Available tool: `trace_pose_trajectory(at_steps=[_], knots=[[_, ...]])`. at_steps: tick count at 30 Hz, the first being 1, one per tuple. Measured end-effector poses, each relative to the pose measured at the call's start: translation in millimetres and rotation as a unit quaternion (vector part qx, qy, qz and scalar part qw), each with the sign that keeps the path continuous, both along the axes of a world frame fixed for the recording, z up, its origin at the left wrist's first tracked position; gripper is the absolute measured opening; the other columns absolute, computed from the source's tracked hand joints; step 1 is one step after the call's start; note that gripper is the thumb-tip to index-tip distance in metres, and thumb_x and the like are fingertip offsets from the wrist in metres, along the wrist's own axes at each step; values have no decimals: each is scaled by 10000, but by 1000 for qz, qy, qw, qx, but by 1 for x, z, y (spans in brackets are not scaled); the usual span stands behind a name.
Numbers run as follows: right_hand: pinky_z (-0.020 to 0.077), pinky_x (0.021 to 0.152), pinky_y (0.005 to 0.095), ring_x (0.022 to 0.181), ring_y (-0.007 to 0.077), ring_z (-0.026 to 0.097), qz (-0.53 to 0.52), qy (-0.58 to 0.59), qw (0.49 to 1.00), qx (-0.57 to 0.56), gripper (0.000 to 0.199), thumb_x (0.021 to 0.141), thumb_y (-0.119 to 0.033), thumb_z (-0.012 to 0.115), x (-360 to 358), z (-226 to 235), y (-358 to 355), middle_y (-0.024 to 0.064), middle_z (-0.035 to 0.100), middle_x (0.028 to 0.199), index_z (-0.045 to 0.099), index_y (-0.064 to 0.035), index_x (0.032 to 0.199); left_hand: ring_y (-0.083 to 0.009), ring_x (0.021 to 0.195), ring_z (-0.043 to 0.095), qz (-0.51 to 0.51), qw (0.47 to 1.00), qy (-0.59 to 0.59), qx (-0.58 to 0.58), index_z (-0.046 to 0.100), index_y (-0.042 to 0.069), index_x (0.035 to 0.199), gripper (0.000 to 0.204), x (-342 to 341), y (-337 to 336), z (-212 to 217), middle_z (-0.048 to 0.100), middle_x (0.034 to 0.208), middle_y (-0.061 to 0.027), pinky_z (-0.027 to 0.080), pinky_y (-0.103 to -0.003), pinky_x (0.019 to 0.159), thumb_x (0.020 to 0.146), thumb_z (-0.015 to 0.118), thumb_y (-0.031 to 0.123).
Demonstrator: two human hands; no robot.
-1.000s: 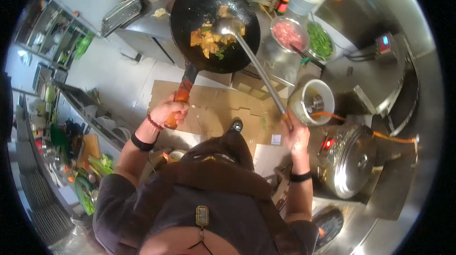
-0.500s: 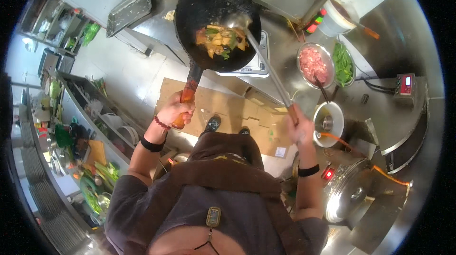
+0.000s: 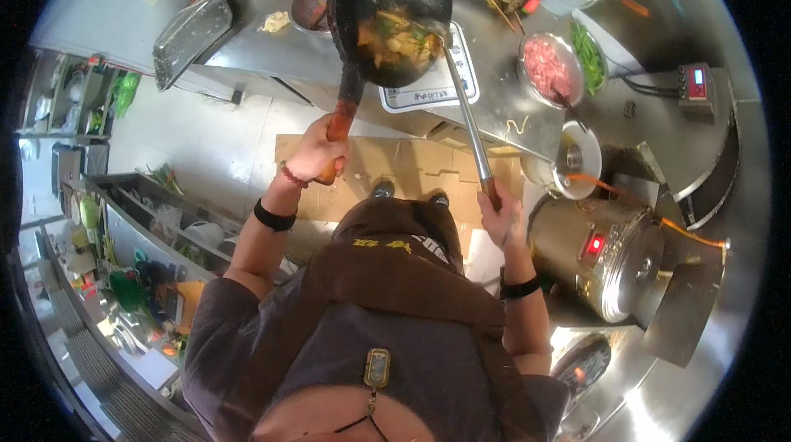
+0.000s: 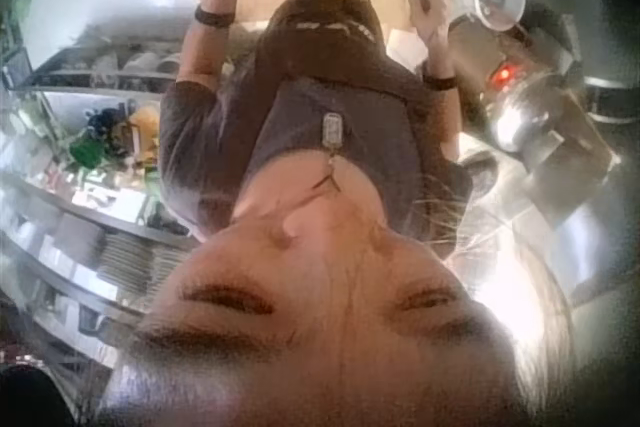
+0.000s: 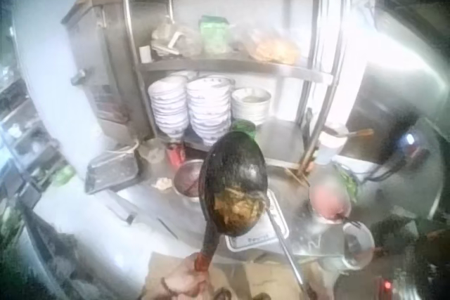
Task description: The person retrieves sliced meat from a plastic bag and stir-fries it in a wok with a spatula. They add chopped vegetables and seasonings, toss the mixture, and transfer the cooked dish onto a tray. The wok is then rinsed with water.
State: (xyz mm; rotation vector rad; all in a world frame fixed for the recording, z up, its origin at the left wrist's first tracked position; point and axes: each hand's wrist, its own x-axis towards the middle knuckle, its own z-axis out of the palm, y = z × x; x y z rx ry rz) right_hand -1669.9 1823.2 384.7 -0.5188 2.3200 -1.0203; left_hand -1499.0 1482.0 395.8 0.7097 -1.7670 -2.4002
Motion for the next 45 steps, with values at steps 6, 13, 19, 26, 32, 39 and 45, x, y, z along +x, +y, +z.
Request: trace_pose_trajectory(at_steps=[6, 13, 19, 26, 32, 39, 45], knots=[[437, 540, 282, 569, 107, 501, -32, 17, 999, 7, 312, 851, -135, 663, 25, 28, 4, 48, 533, 629, 615, -5, 1131, -140, 484, 542, 1, 998, -25, -62, 454, -24, 1007, 284, -6, -10, -7, 530, 653, -45, 441, -290, 443, 751, 577, -26], [446, 586, 267, 625, 95, 495, 0, 141, 987, 74, 391, 854, -142, 665, 1, 56, -11, 49, 558, 697, 598, -6, 1215, -129, 460, 531, -15, 994, -20, -109, 424, -36, 1128, 376, 7, -18, -22, 531, 651, -56, 435, -283, 403, 786, 580, -52], [457, 568, 280, 580, 115, 519, -9, 165, 986, 3, 368, 841, -141, 678, -2, 25, -32, 94, 568, 652, 617, -11, 1180, -126, 464, 532, -19, 989, -47, -136, 415, -44, 1156, 402, 4, -13, -8, 534, 660, -57, 434, -284, 409, 789, 579, -44], [456, 566, 274, 577, 116, 520, -3, 130, 991, 30, 341, 848, -119, 667, 10, 33, -26, 98, 604, 690, 617, -15, 1170, -138, 467, 540, 16, 988, -44, -148, 431, -26, 1132, 369, -6, -15, -25, 533, 665, -54, 436, -294, 412, 801, 592, -15], [504, 644, 308, 642, 185, 617, 10, 170, 983, 71, 360, 837, -127, 663, 5, 61, -14, 133, 634, 731, 613, -23, 1178, -173, 468, 574, 23, 986, -22, -166, 459, -12, 1064, 343, -13, -20, -31, 549, 675, -74, 448, -314, 416, 763, 618, 27], [501, 661, 297, 685, 160, 626, 22, 248, 968, 15, 398, 836, -133, 673, -21, 49, -24, 156, 656, 811, 603, -20, 1211, -170, 458, 562, 18, 992, -13, -125, 464, -7, 1057, 336, -11, -17, -26, 543, 669, -68, 438, -314, 407, 754, 608, 0], [532, 672, 361, 707, 287, 682, 32, 226, 971, 74, 409, 823, -162, 672, -13, 36, -12, 190, 672, 791, 608, -56, 1213, -166, 468, 564, 11, 991, -10, -135, 449, 4, 1036, 325, -16, -21, -36, 543, 690, -68, 440, -309, 410, 753, 609, -5]])
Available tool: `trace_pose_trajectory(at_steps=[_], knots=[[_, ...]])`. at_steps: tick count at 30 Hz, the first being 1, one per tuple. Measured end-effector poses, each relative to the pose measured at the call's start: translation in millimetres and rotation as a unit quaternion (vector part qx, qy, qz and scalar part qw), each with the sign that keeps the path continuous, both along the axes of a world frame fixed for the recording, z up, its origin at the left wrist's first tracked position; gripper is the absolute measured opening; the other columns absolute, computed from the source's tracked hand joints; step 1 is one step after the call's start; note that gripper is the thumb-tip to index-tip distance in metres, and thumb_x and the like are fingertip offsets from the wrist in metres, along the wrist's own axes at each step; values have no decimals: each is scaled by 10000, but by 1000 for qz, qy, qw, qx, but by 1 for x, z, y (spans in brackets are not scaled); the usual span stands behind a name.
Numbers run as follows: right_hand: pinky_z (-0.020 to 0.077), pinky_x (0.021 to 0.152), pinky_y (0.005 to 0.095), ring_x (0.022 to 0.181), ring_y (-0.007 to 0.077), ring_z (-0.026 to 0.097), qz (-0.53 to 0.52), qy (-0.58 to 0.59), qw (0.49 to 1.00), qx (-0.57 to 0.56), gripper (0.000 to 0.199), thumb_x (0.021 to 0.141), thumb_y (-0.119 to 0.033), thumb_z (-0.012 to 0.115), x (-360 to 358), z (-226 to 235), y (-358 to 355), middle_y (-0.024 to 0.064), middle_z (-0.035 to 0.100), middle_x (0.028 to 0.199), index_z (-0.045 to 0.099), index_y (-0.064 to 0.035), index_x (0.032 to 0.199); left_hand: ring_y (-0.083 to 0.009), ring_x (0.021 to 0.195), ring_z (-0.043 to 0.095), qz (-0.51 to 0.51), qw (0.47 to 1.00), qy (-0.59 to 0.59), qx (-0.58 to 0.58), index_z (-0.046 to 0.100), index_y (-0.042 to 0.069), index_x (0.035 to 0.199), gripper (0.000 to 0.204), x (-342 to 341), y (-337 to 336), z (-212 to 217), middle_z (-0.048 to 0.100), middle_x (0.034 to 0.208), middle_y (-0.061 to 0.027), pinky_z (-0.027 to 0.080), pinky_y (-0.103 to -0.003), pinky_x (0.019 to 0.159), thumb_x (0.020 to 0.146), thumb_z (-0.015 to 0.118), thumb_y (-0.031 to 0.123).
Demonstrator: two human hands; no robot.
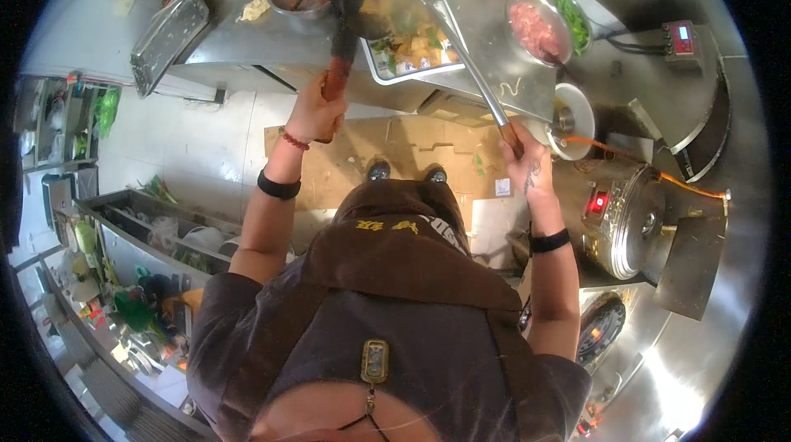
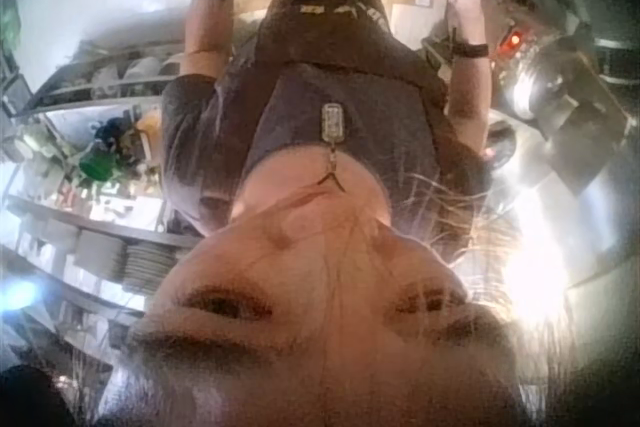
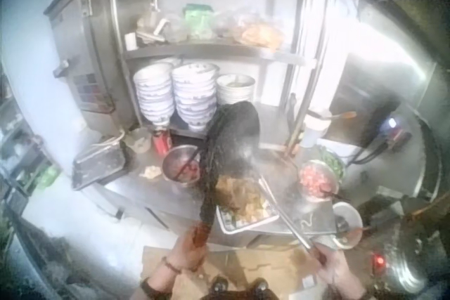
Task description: The person retrieves sliced meat from a plastic bag and stir-fries it in a wok with a spatula. They add chopped vegetables and seasonings, toss the mixture, and transfer the cooked dish onto a tray. The wok is then rinsed with water.
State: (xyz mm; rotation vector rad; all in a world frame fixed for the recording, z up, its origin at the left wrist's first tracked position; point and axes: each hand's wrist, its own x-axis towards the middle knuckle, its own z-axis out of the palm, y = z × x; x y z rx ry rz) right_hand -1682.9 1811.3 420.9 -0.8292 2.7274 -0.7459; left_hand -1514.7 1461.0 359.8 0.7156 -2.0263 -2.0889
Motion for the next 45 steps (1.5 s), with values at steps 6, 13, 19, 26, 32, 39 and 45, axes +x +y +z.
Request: trace_pose_trajectory(at_steps=[6, 13, 19, 26, 32, 39, 45], knots=[[527, 701, 334, 752, 256, 688, 18, 37, 998, 51, 437, 828, -134, 675, -3, 8, 0, 209, 679, 887, 585, -25, 1241, -164, 477, 561, 26, 999, -7, -20, 453, 12, 1009, 297, -3, -14, 6, 540, 688, -66, 442, -309, 420, 761, 616, 0], [519, 653, 345, 675, 264, 664, 29, -1, 1000, -11, 451, 823, -152, 690, 4, 18, -11, 200, 665, 819, 586, -45, 1249, -156, 493, 571, 27, 998, -6, -55, 466, 11, 1000, 269, 14, -19, 18, 557, 693, -67, 450, -299, 432, 768, 602, -5], [526, 629, 393, 670, 329, 662, 47, 39, 998, -8, 445, 812, -168, 695, 4, 1, 0, 195, 658, 796, 601, -90, 1240, -152, 507, 581, 25, 998, -18, -55, 473, -7, 1051, 306, 10, -11, 28, 566, 698, -68, 458, -301, 446, 774, 601, 13], [531, 650, 395, 704, 339, 670, 74, 97, 992, -27, 448, 812, -161, 683, -8, -11, 19, 203, 678, 851, 601, -99, 1248, -155, 508, 584, 15, 996, -14, -83, 470, -2, 1055, 317, 6, -16, 24, 569, 704, -68, 465, -295, 463, 773, 610, 26], [526, 691, 338, 757, 272, 687, 20, 8, 998, -56, 442, 824, -127, 677, -11, 6, -16, 211, 679, 894, 590, -53, 1250, -115, 495, 538, 2, 995, -5, -99, 457, -3, 1039, 275, 13, -19, 38, 538, 688, -44, 444, -267, 443, 804, 599, -19], [549, 670, 409, 733, 354, 674, 22, 89, 996, -19, 459, 817, -173, 671, 12, -27, 13, 203, 674, 842, 590, -116, 1265, -113, 487, 529, -4, 997, 25, -71, 459, -3, 1015, 248, 23, -19, 48, 534, 685, -40, 443, -269, 432, 807, 593, -17], [556, 728, 340, 823, 279, 708, 7, 113, 994, 11, 470, 838, -137, 667, 11, 5, 18, 173, 693, 1003, 567, -90, 1295, -118, 483, 530, -3, 998, 9, -59, 460, -3, 1017, 254, 25, -16, 56, 538, 707, -52, 442, -269, 427, 804, 599, -14]])
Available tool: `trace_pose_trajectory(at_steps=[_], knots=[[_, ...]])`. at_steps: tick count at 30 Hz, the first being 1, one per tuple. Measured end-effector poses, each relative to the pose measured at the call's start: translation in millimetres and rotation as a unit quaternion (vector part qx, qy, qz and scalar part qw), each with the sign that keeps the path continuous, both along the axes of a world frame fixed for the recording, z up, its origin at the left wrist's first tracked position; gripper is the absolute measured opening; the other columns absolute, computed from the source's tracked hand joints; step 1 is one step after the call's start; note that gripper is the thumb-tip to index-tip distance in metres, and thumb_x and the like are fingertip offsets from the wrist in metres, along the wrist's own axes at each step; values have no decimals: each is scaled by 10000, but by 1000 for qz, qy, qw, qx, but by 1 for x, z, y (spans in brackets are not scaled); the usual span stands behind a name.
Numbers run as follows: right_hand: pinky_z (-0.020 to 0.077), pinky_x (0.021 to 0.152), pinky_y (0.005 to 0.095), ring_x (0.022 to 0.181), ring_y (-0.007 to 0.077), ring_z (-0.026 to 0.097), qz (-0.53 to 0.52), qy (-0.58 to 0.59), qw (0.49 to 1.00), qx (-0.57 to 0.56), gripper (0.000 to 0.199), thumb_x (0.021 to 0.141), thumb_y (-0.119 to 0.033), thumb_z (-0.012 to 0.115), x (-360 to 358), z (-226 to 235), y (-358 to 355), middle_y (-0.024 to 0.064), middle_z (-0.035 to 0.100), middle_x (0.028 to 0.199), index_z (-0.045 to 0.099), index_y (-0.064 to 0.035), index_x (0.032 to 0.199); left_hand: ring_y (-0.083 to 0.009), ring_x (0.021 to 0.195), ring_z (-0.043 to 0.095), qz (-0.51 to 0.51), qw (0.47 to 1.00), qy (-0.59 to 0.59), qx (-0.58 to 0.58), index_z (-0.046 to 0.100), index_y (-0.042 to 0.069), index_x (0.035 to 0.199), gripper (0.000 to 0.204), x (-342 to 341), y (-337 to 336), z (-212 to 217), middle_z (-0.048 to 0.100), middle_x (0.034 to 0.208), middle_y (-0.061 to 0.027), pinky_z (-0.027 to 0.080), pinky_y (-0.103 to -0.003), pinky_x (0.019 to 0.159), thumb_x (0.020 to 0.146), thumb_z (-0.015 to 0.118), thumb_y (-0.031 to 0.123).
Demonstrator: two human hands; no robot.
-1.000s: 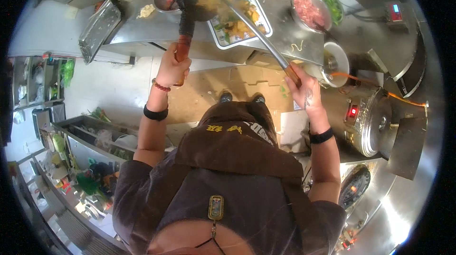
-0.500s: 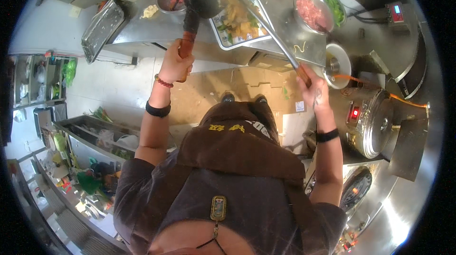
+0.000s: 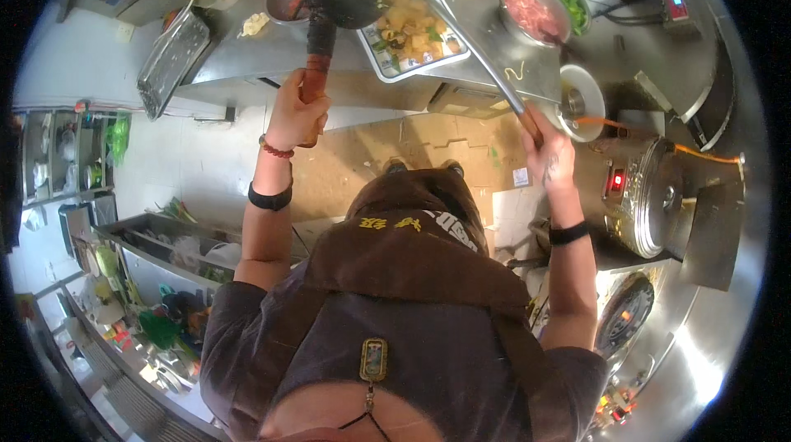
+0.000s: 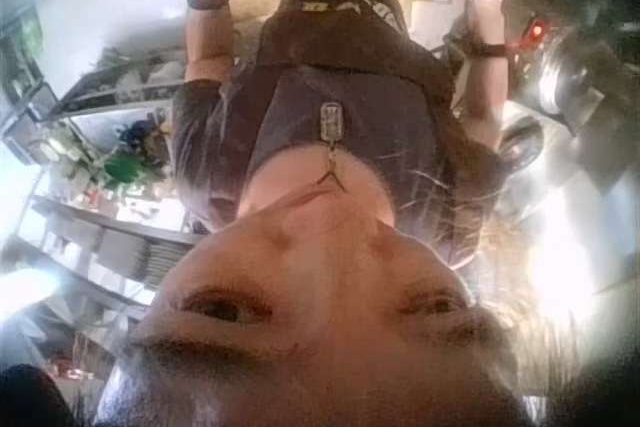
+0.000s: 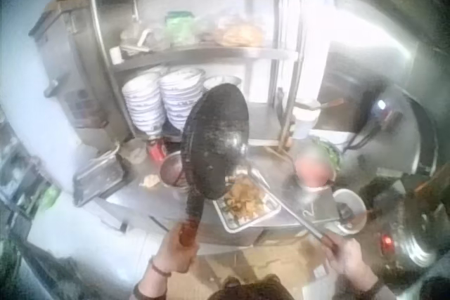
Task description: The person retrieves sliced meat from a plastic bag and stir-fries it in a wok with a spatula. They add chopped vegetables and seasonings, toss the mixture, and transfer the cooked dish onto a tray. The wok is then rinsed with water.
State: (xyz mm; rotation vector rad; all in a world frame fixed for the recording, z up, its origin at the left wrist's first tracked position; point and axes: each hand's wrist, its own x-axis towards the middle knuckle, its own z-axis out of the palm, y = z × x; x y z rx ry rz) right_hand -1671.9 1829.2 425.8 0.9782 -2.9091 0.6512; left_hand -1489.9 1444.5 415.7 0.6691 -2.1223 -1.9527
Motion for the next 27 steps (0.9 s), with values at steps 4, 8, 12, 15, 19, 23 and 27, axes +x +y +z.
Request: trace_pose_trajectory(at_steps=[4, 8, 12, 15, 19, 23, 27], knots=[[548, 715, 331, 805, 264, 710, -59, -102, 993, -11, 464, 836, -121, 665, 9, -6, -31, 213, 676, 957, 567, -63, 1286, -125, 489, 538, 7, 997, 47, 57, 470, -1, 1031, 268, -6, 6, 2, 542, 712, -57, 445, -269, 427, 798, 599, -25], [536, 639, 423, 717, 356, 666, -3, 6, 996, -84, 474, 826, -148, 648, 36, -51, 1, 194, 661, 782, 561, -115, 1291, -135, 499, 550, -1, 999, 46, 22, 472, -7, 1057, 286, -14, 10, 1, 553, 730, -63, 458, -278, 430, 800, 594, -34], [539, 669, 440, 748, 367, 661, -52, -34, 998, 18, 473, 826, -171, 651, 41, -43, 45, 168, 675, 824, 563, -184, 1291, -135, 499, 548, 28, 999, 19, -5, 466, -4, 1051, 288, -23, 28, 8, 557, 712, -69, 456, -283, 431, 794, 587, -47], [537, 656, 436, 723, 366, 659, -61, -42, 997, -33, 496, 810, -173, 678, 50, -37, 80, 167, 675, 833, 560, -157, 1292, -136, 496, 545, 23, 999, 18, -26, 468, -1, 1048, 285, -26, 42, 15, 557, 704, -68, 459, -284, 432, 793, 579, -58], [452, 491, 289, 546, 190, 572, -121, -353, 889, -267, 401, 889, -152, 637, 86, -43, 145, 65, 596, 679, 558, -61, 1272, -137, 488, 534, 25, 999, 21, 7, 489, -8, 1087, 301, -13, 79, 28, 563, 737, -73, 455, -274, 429, 806, 595, -25], [323, 431, 204, 499, 64, 396, -192, -609, 638, -431, 302, 961, -150, 549, 110, -36, 191, -10, 469, 688, 546, -56, 1248, -126, 483, 520, 38, 996, 13, 83, 498, -14, 1113, 333, 41, 141, 53, 557, 740, -71, 439, -249, 421, 797, 597, 8], [315, 441, 200, 492, 79, 383, -178, -670, 534, -485, 311, 969, -192, 535, 96, -33, 213, 14, 480, 729, 516, -79, 1258, -123, 461, 512, 76, 984, -10, 163, 510, -16, 1088, 348, 119, 207, 64, 554, 726, -71, 409, -240, 391, 755, 608, 5]])
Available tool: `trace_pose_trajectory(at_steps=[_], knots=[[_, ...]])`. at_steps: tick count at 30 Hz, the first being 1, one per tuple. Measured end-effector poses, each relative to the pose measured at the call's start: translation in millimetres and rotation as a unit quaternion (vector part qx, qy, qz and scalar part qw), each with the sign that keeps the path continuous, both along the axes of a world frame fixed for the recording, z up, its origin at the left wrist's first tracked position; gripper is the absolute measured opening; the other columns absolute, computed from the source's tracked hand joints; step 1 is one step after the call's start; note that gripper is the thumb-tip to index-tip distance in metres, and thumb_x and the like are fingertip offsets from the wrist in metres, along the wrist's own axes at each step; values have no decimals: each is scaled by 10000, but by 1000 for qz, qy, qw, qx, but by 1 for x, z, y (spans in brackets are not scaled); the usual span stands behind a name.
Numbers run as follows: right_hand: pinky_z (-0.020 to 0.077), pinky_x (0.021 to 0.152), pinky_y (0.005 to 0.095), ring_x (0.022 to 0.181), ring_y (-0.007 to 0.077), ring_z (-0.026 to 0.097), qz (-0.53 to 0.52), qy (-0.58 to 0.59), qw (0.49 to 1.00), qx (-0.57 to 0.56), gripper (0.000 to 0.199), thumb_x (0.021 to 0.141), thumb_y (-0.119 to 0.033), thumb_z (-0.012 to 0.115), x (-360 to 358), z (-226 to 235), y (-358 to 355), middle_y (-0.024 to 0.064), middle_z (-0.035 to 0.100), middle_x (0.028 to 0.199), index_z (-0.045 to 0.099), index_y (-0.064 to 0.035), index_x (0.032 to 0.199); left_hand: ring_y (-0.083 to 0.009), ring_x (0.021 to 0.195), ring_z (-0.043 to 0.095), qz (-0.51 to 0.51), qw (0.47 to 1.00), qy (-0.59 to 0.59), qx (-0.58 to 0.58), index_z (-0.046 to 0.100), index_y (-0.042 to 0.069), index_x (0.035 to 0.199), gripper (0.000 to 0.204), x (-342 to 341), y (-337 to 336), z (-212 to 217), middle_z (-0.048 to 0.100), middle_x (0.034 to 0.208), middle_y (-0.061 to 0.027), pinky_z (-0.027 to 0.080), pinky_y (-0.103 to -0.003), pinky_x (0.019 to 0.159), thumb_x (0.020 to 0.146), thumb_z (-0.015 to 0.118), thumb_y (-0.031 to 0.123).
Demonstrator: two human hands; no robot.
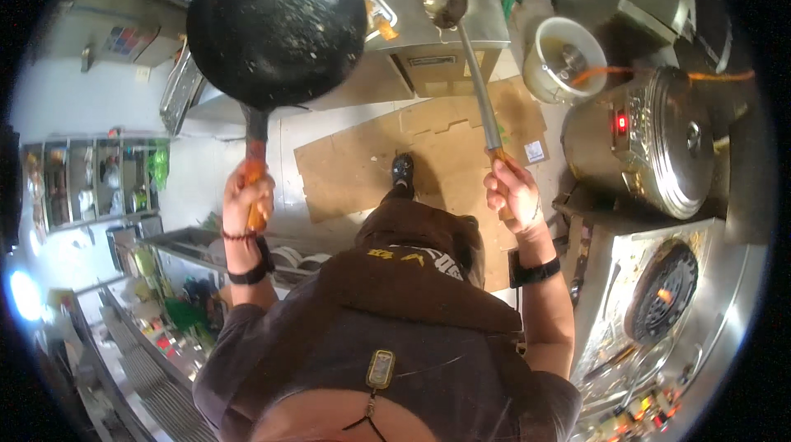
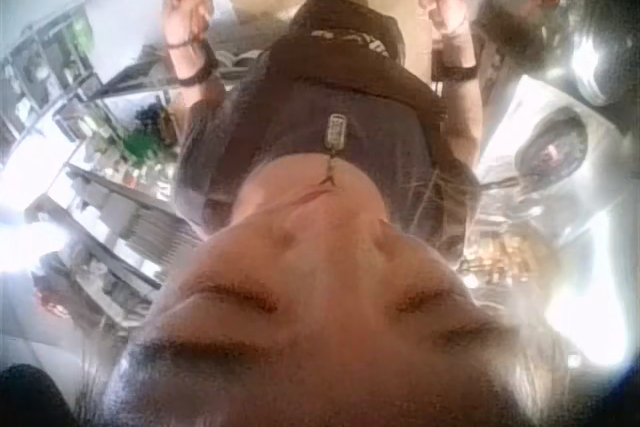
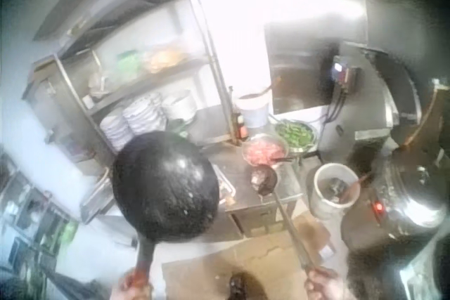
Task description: The person retrieves sliced meat from a plastic bag and stir-fries it in a wok with a spatula. They add chopped vegetables and seasonings, toss the mixture, and transfer the cooked dish onto a tray. The wok is then rinsed with water.
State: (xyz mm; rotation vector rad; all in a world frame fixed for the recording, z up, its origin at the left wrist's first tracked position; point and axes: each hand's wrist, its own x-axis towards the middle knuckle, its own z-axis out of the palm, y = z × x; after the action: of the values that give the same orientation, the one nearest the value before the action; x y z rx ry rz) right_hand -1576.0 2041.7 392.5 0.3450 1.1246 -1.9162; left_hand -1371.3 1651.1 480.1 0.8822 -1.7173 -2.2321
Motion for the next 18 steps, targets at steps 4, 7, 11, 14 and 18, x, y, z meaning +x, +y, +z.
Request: trace_pose_trajectory(at_steps=[4, 7, 11, 14, 18], knots=[[319, 452, 200, 497, 89, 403, 29, -35, 999, -19, 297, 966, -207, 543, -17, 2, -8, 21, 498, 731, 517, -94, 1240, -144, 416, 495, 47, 994, -69, 75, 510, -19, 1077, 354, 73, 62, 1, 549, 690, -79, 407, -258, 386, 740, 616, -12], [338, 455, 220, 495, 103, 432, 45, -46, 998, -15, 239, 959, -204, 563, -13, 16, -38, 32, 521, 716, 534, -107, 1175, -150, 464, 505, 63, 981, -91, 156, 488, 11, 1131, 386, 109, 85, -8, 543, 700, -87, 409, -264, 403, 765, 606, -20], [347, 452, 238, 490, 114, 444, 20, -55, 998, 14, 214, 953, -222, 576, 7, 21, -86, 37, 520, 695, 533, -117, 1134, -140, 507, 498, 89, 949, -151, 262, 472, 52, 1151, 377, 132, 86, -38, 519, 719, -67, 400, -260, 432, 804, 565, -60], [352, 465, 231, 502, 112, 441, 2, -70, 997, 23, 192, 948, -241, 580, 26, 27, -115, 32, 518, 715, 529, -134, 1100, -149, 517, 525, 64, 925, -142, 346, 455, 37, 1113, 316, 141, 65, -83, 538, 738, -79, 448, -287, 451, 828, 552, -56], [367, 500, 210, 551, 77, 446, -30, -159, 986, -44, 222, 963, -251, 561, 47, 37, -147, 12, 501, 766, 525, -119, 1138, -115, 527, 458, 9, 913, -143, 383, 488, 85, 1086, 293, 138, 44, -136, 480, 728, -34, 371, -258, 460, 844, 533, -75]])
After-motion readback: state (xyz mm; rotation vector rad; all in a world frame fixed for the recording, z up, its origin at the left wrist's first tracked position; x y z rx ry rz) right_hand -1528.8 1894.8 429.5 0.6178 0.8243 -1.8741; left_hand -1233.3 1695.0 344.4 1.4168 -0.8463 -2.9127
